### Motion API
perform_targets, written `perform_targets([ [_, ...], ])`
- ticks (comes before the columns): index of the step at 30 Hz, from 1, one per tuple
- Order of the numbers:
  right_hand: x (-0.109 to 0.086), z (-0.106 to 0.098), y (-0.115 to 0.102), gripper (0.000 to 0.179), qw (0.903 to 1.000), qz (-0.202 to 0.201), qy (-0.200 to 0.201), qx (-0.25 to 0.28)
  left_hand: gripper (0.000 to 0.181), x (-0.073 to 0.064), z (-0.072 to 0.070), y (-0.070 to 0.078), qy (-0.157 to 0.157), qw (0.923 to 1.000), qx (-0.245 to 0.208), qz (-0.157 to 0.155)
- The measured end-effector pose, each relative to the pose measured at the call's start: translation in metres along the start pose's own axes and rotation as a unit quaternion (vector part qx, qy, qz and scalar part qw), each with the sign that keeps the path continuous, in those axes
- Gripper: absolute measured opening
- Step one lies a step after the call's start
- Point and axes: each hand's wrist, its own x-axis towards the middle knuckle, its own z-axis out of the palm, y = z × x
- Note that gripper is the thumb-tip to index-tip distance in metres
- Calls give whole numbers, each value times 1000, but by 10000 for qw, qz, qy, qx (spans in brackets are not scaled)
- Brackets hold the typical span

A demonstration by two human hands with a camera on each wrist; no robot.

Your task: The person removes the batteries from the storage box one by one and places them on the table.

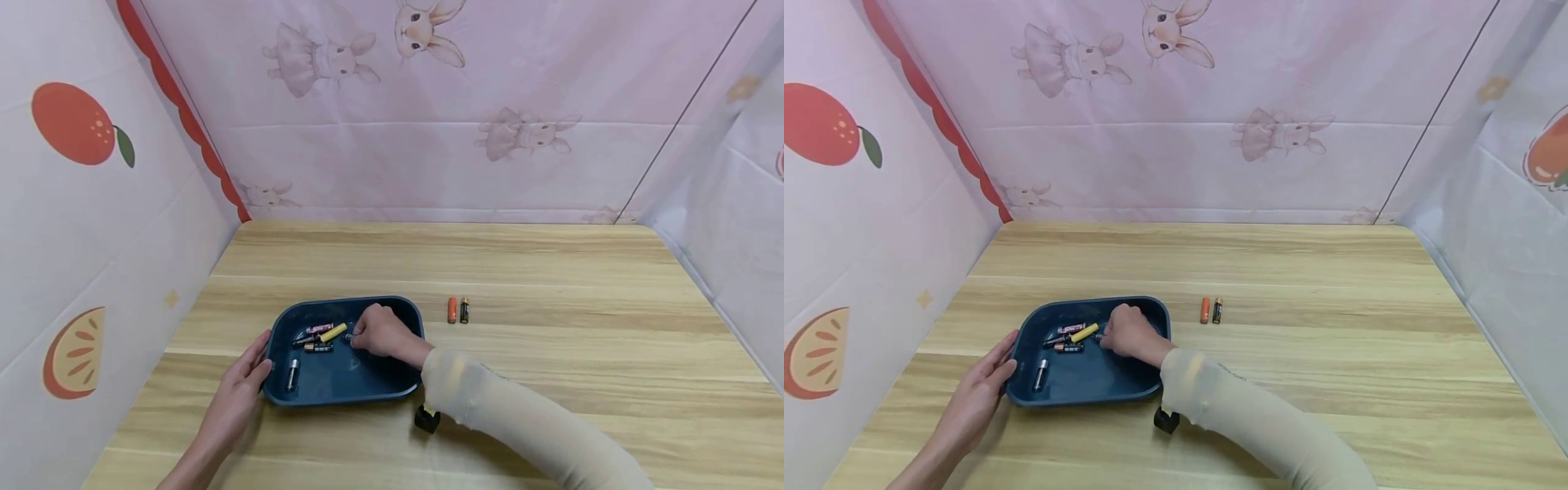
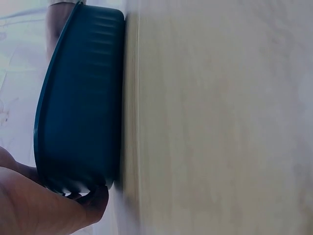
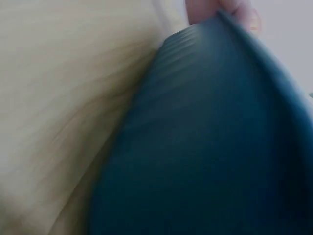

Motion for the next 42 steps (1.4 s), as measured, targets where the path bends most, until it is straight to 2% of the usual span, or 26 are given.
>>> perform_targets([
  [3,-4,-10,-5,23,9996,-171,1,209,58,1,0,0,-12,10000,11,6],
  [9,-20,-38,-20,10,9953,-430,268,828,58,0,1,1,-13,10000,38,61],
  [17,-52,-91,-26,17,9835,-809,755,1431,58,2,2,1,-44,10000,76,6],
  [24,-79,-133,-11,23,9741,-531,1228,1823,58,2,2,-1,-82,9999,83,-28],
  [30,-98,-157,9,27,9699,-301,1624,1791,58,0,3,2,-54,9998,169,6],
  [38,-112,-164,35,27,9503,-159,2265,2130,58,1,0,0,-65,9996,267,54],
  [42,-112,-159,56,29,9455,191,2425,2164,58,1,0,0,-71,9995,296,131],
])
